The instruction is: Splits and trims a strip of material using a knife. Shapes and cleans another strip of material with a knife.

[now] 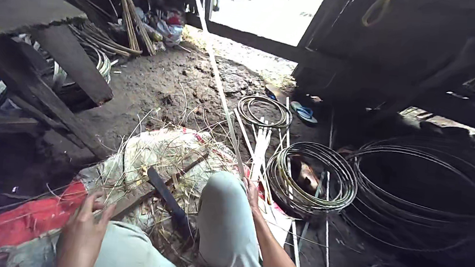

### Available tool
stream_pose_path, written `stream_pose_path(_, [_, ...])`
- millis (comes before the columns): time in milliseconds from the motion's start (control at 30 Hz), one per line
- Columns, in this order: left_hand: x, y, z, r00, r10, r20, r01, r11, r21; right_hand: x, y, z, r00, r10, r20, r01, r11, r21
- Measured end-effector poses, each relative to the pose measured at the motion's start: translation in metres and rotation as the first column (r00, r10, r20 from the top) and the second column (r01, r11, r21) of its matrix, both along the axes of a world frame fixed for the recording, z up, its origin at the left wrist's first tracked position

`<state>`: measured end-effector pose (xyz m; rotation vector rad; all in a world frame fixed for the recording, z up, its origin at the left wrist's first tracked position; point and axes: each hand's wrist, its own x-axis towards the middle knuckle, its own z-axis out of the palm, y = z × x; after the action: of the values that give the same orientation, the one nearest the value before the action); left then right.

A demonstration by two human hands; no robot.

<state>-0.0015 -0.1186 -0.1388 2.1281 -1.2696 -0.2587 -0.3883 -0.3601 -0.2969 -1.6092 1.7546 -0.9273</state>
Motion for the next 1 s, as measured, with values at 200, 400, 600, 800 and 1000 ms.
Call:
stream_pose_path(200, [0.014, 0.026, -0.024, 0.981, 0.061, -0.183, -0.058, 0.998, 0.023, -0.026, 0.011, -0.061, 0.981, 0.028, -0.190, 0.051, 0.916, 0.398])
stream_pose_path(400, [0.026, 0.043, -0.036, 0.904, -0.010, -0.428, -0.049, 0.991, -0.126, -0.049, 0.022, -0.008, 0.923, 0.192, -0.335, 0.001, 0.866, 0.500])
stream_pose_path(600, [0.010, 0.073, -0.051, 0.733, 0.180, -0.656, -0.363, 0.919, -0.152, 0.008, 0.029, 0.166, 0.958, 0.091, -0.273, -0.185, 0.921, -0.344])
stream_pose_path(800, [-0.057, 0.175, -0.118, 0.631, 0.671, -0.389, -0.522, 0.738, 0.427, 0.163, 0.080, 0.165, 0.622, 0.771, -0.135, -0.782, 0.601, -0.169])
stream_pose_path(1000, [-0.154, 0.347, -0.156, 0.205, 0.975, -0.090, -0.870, 0.224, 0.439, 0.205, 0.081, -0.028, 0.450, 0.829, -0.332, -0.744, 0.553, 0.374])
